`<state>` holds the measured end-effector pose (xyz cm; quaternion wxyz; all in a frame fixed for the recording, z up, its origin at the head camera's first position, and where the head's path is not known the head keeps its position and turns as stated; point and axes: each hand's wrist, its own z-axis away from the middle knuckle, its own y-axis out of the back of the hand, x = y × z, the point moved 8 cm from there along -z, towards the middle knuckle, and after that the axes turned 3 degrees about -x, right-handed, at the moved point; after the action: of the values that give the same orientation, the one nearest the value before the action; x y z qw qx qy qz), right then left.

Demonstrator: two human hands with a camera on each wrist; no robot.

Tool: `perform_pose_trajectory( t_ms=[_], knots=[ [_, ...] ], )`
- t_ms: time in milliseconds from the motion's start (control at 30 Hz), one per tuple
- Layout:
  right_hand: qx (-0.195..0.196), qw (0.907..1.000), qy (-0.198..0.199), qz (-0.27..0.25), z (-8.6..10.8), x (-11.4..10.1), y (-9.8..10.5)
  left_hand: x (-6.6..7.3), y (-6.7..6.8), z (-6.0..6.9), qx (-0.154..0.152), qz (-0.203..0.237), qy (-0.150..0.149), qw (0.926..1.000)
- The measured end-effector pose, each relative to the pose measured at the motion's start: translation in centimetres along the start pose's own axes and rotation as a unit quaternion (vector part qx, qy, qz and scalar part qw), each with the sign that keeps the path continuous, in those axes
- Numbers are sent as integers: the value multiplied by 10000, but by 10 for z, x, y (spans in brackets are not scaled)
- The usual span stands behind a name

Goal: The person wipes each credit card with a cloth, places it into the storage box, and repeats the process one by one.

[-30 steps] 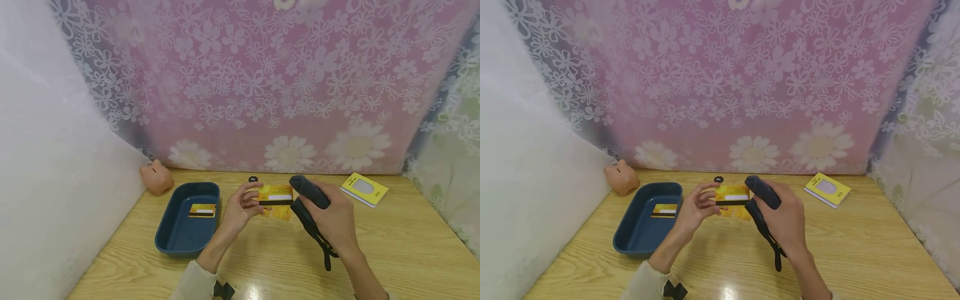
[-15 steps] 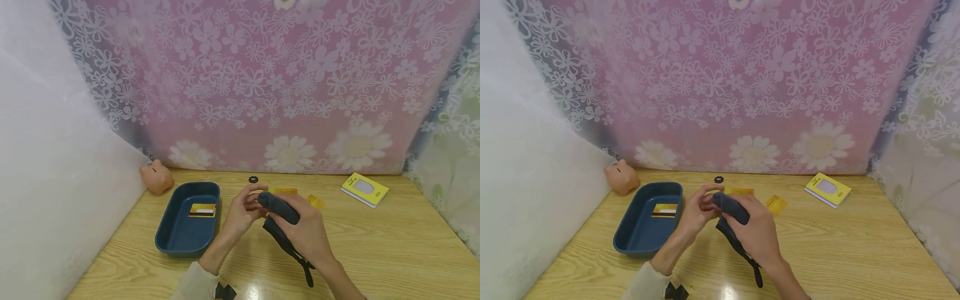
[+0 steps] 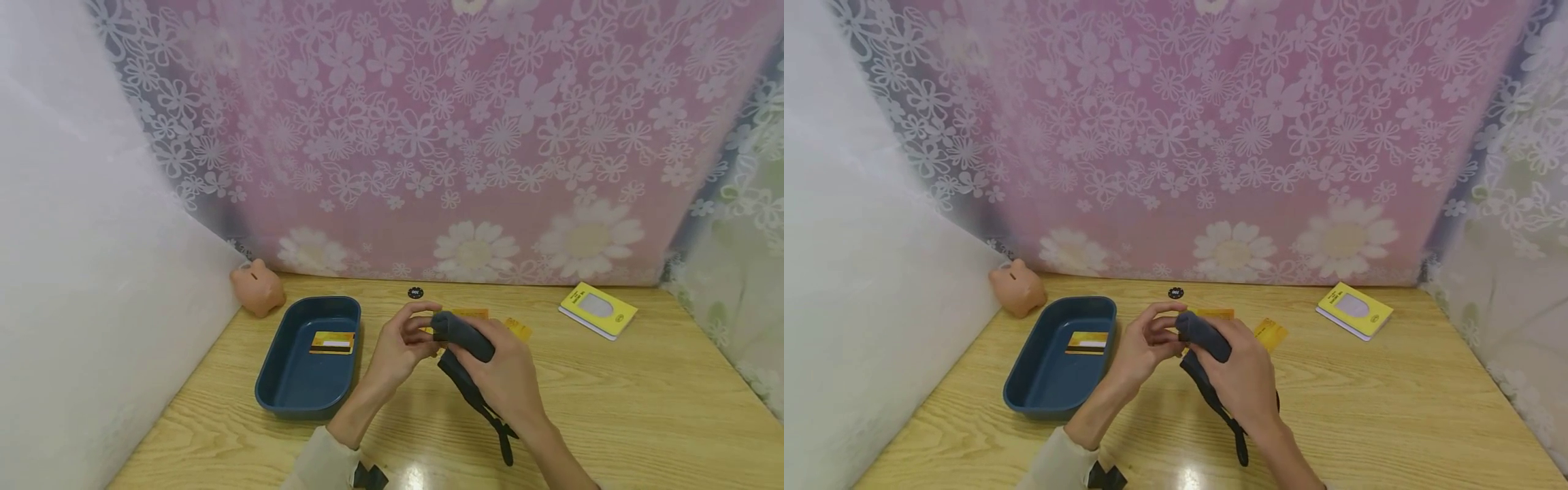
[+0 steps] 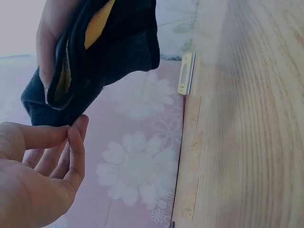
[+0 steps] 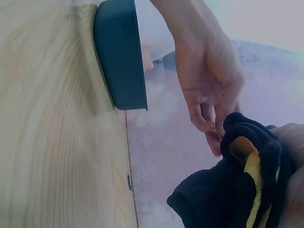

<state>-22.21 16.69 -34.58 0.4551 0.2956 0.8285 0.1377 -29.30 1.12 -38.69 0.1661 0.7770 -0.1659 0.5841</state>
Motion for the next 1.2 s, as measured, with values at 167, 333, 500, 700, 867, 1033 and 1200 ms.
perform_pose_trajectory(
  t_ms=[167, 333, 500, 700, 867, 1033, 1200],
  knots=[
    [164, 9998, -95, -27, -3, 10, 9, 0, 1, 0, 109, -41, 62, 9999],
    [461, 9987, -151, 185, -8, 19, 24, 0, 4, -1, 210, 9, 119, 9997],
    [691, 9964, -337, 345, -11, 33, 41, 1, 7, 0, 303, 14, 189, 9994],
    [775, 9919, -970, 285, -13, 49, 61, 2, 6, 0, 272, -1, 74, 9996],
    [717, 9888, -1296, 154, -12, 48, 66, 2, 5, -2, 233, 142, 88, 9996],
    [592, 9952, -776, -22, -12, 28, 54, 0, 5, -2, 242, 202, 174, 9994],
    [378, 9992, -59, -130, -8, 3, 34, 0, 3, -1, 147, 245, 111, 9995]
  ],
)
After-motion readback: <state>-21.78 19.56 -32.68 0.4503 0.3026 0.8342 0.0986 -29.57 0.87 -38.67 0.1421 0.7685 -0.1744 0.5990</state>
